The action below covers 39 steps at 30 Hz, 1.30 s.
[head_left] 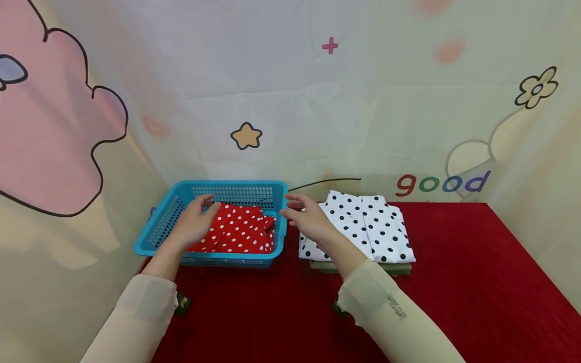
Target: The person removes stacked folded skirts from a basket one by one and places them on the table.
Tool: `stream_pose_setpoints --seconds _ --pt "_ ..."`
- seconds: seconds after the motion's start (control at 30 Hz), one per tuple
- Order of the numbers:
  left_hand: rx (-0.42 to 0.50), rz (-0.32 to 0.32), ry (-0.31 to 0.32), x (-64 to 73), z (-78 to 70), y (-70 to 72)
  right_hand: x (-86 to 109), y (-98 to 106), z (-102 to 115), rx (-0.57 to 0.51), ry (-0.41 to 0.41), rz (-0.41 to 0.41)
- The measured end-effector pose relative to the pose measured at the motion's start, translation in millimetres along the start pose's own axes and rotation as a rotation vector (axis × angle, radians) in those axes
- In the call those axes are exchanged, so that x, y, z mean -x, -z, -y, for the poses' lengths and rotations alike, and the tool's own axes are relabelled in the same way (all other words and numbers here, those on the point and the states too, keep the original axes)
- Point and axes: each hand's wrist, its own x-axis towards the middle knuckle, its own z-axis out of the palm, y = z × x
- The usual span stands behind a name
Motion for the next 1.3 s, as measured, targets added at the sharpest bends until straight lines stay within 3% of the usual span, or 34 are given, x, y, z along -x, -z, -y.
stream_pose_setpoints --seconds 0.43,0.83,1.3 --pt "-0.050 -0.007 0.060 -4.2 21.2 13.5 -9.7 -18 4 0.047 -0.047 0.068" --pt "-0.032 0.029 0.086 -3.3 28.8 20.1 -15.9 -31 6 0.100 -0.044 0.091" --pt "-0.067 0.039 0.128 -5.0 31.4 22.8 -20.9 -44 7 0.162 -0.099 0.116"
